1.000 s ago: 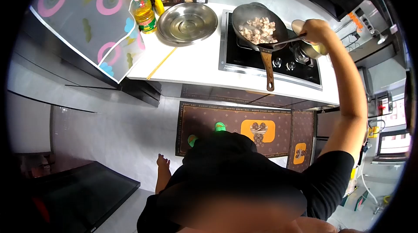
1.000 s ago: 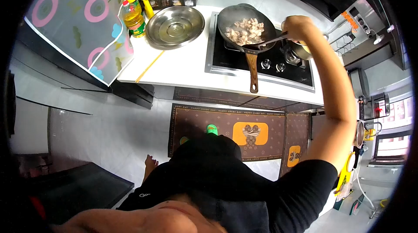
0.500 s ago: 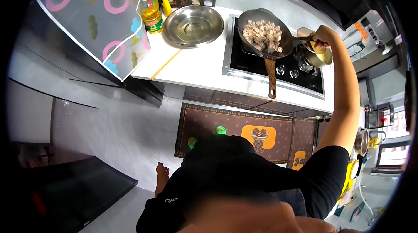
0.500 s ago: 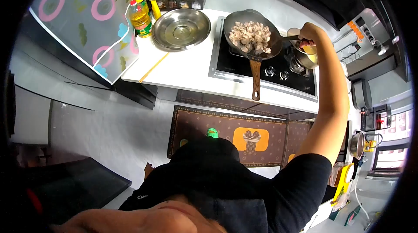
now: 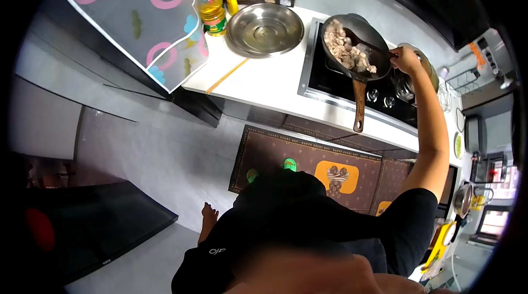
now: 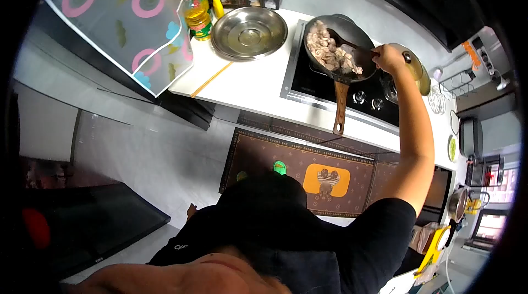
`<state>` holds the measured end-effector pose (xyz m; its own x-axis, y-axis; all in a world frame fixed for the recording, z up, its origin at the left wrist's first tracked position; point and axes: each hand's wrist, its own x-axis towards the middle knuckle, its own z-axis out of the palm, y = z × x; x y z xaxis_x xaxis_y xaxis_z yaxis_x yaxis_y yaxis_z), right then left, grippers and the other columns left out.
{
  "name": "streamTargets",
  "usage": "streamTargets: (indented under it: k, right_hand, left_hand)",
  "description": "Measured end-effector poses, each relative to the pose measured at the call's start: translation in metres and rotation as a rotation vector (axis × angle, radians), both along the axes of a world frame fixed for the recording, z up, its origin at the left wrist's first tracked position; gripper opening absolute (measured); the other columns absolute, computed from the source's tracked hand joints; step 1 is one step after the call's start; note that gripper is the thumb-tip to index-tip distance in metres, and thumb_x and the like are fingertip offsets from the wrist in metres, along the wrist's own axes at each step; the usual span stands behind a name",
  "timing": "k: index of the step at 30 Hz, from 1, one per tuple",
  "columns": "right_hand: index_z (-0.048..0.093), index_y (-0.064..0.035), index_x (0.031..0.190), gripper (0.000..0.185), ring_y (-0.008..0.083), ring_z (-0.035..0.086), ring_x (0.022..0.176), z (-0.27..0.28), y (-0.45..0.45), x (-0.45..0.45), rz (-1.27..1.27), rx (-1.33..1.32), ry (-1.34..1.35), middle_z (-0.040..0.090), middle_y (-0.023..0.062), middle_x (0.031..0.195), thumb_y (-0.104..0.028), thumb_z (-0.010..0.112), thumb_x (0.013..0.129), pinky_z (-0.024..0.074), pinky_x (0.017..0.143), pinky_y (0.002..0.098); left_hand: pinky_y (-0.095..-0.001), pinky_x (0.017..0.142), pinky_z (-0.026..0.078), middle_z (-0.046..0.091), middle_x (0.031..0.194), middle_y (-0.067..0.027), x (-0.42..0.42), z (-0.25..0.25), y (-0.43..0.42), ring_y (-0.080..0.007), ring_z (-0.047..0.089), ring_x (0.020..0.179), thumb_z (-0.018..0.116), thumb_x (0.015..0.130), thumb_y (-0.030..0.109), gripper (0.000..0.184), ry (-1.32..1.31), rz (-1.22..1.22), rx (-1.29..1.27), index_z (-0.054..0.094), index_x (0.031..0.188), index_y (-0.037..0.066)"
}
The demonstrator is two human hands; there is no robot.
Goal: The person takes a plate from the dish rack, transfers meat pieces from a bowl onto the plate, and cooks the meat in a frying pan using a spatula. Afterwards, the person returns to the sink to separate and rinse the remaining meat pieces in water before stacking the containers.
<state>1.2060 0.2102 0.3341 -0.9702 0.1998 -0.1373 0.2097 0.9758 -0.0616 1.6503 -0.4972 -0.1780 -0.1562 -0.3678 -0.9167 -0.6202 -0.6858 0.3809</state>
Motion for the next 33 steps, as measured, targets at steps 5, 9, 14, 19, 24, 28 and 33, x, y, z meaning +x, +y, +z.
streamTargets:
  k: [5, 9, 14, 19, 24, 28, 33]
  right_hand:
    - [0.066, -0.0172, 0.096, 0.026, 0.0216, 0.063, 0.070, 0.069, -0.027, 0.047, 0.279, 0.389, 0.143, 0.065, 0.0063, 0.072, -0.013, 0.059, 0.071, 0.0485, 0.067, 0.0345]
    - [0.068, -0.0162, 0.091, 0.023, 0.0155, 0.063, 0.063, 0.122, -0.068, 0.061, 0.175, 0.208, -0.160, 0.065, 0.0035, 0.068, -0.011, 0.060, 0.070, 0.0482, 0.061, 0.0293]
    - [0.066, -0.0169, 0.101, 0.031, 0.0147, 0.064, 0.070, 0.064, -0.077, 0.029, 0.032, 0.197, -0.209, 0.066, 0.0041, 0.071, -0.010, 0.057, 0.073, 0.0495, 0.063, 0.0291]
    - [0.064, -0.0166, 0.103, 0.027, 0.0260, 0.059, 0.099, 0.037, -0.079, 0.017, -0.116, 0.390, -0.082, 0.064, 0.0114, 0.100, -0.014, 0.052, 0.079, 0.0475, 0.082, 0.0357]
    - [0.065, -0.0072, 0.094, 0.021, 0.0336, 0.061, 0.092, 0.043, -0.055, 0.008, -0.097, 0.461, 0.078, 0.062, 0.0194, 0.098, -0.015, 0.051, 0.080, 0.0489, 0.077, 0.0402]
    - [0.065, -0.0191, 0.100, 0.025, 0.0321, 0.061, 0.088, -0.030, -0.018, -0.009, -0.048, 0.432, 0.169, 0.063, 0.0157, 0.093, -0.016, 0.051, 0.079, 0.0484, 0.076, 0.0407]
    - [0.066, -0.0222, 0.101, 0.029, 0.0314, 0.061, 0.084, -0.022, -0.030, 0.040, 0.138, 0.429, 0.103, 0.063, 0.0155, 0.090, -0.014, 0.050, 0.078, 0.0484, 0.073, 0.0424]
  left_hand:
    - [-0.0435, 0.082, 0.040, 0.047, 0.089, -0.0044, -0.039, 0.003, 0.011, -0.0225, 0.044, 0.080, 0.049, 0.085, 0.043, 0.045, -0.069, -0.062, -0.042, 0.050, 0.114, 0.008]
    - [-0.0401, 0.072, 0.043, 0.046, 0.069, -0.0023, -0.104, 0.029, 0.027, -0.0162, 0.047, 0.067, 0.049, 0.085, 0.043, 0.042, -0.010, -0.175, -0.022, 0.053, 0.112, 0.011]
    - [-0.0253, 0.057, 0.044, 0.046, 0.067, -0.0014, -0.239, 0.163, 0.107, -0.0112, 0.048, 0.063, 0.051, 0.088, 0.026, 0.017, 0.685, -0.386, 0.089, 0.052, 0.084, 0.010]
    - [-0.0259, 0.077, 0.045, 0.050, 0.094, -0.0032, -0.282, 0.421, 0.204, -0.0099, 0.050, 0.076, 0.045, 0.090, 0.009, 0.020, 1.326, -0.892, 0.181, 0.057, 0.104, 0.001]
    - [-0.0276, 0.082, 0.038, 0.044, 0.097, -0.0075, -0.267, 0.556, 0.243, -0.0180, 0.047, 0.090, 0.056, 0.086, 0.015, 0.017, 1.935, -1.473, 0.637, 0.065, 0.094, 0.004]
    - [-0.0297, 0.079, 0.035, 0.041, 0.096, -0.0078, -0.249, 0.579, 0.269, -0.0189, 0.043, 0.087, 0.052, 0.087, 0.014, 0.018, 2.024, -1.389, 1.166, 0.064, 0.100, 0.009]
    - [-0.0308, 0.081, 0.033, 0.040, 0.098, -0.0083, -0.251, 0.573, 0.277, -0.0191, 0.041, 0.089, 0.054, 0.087, 0.019, 0.018, 1.907, -1.335, 1.423, 0.063, 0.098, 0.009]
